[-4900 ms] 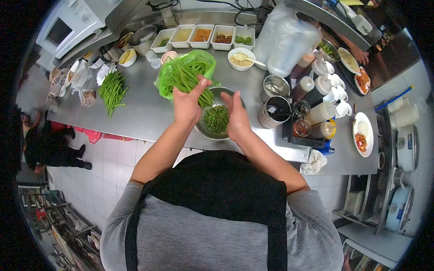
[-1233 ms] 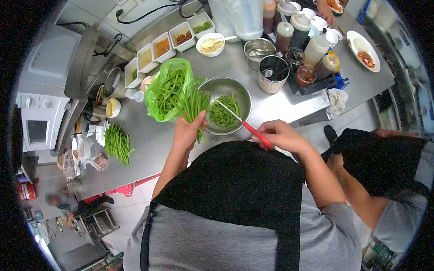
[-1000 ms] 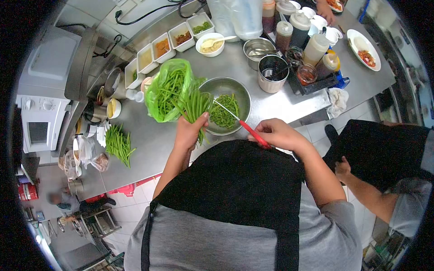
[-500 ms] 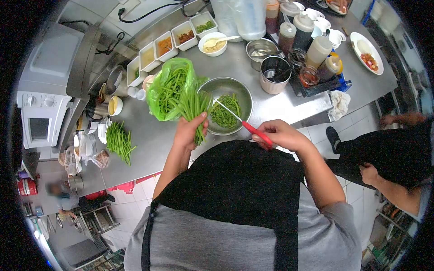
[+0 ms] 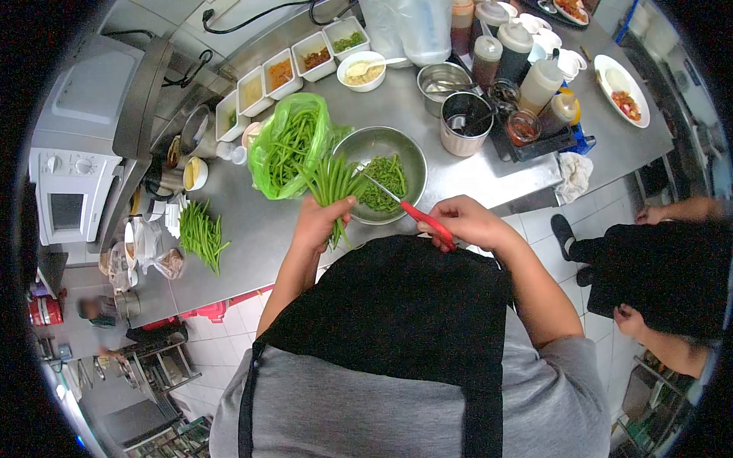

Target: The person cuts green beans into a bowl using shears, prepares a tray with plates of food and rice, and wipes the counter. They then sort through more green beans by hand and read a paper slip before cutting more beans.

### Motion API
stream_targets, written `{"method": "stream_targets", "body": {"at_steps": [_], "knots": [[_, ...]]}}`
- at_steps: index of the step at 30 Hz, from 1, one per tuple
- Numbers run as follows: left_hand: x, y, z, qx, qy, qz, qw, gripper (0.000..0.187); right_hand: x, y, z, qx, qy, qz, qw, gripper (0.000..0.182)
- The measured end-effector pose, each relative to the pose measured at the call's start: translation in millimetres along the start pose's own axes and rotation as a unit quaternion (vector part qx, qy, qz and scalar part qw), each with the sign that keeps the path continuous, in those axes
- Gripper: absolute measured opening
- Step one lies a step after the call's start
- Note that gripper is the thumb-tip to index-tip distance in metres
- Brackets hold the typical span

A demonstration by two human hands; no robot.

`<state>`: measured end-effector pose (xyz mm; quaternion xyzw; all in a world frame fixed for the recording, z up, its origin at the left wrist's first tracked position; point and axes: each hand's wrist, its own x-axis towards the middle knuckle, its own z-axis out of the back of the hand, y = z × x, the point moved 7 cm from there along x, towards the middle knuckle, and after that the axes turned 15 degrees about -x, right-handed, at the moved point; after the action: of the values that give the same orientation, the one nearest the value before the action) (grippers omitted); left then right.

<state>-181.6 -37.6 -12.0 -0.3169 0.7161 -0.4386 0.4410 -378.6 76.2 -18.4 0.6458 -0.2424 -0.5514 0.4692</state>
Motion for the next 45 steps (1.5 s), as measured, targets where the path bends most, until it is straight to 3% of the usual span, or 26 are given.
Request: {"method": "stream_targets", "body": {"at_steps": [10,13,16,19,29,32,45], "knots": [[3.2,4.0,0.8,0.063,0.048,0.014,0.997,0.011,-0.9,-1.0,9.3,-0.054,-0.035,-0.047,0.997,0.028],[3.2,5.6,4.4,0.069,0.033,0.015,0.997,0.012,-5.8,-3.1,13.6,-0.068,-0.048,-0.015,0.996,0.026],[1.9,2.2,5.9,0.05,0.012,-0.01,0.999,0.012,-23.1,9.1,18.6,-0.131,-0.107,-0.033,0.985,0.012],[1.2,0.8,6.0,0.043,0.0,-0.035,0.998,0.011,-32.6,20.7,10.5,-0.119,-0.093,0.031,0.988,0.012],[0.2,6.8,12.1,0.054,-0.026,-0.037,0.998,0.013,-28.2,17.4,6.4,-0.152,-0.123,0.014,0.981,0.024],[-2.2,5.8,13.1,0.045,-0.038,-0.039,0.998,0.01,-30.7,17.8,5.3,-0.139,-0.108,-0.003,0.984,0.016],[-7.6,10.5,1.9,-0.048,-0.018,0.007,0.999,0.015,-16.9,20.5,0.6,-0.161,-0.13,0.014,0.978,0.023]]}}
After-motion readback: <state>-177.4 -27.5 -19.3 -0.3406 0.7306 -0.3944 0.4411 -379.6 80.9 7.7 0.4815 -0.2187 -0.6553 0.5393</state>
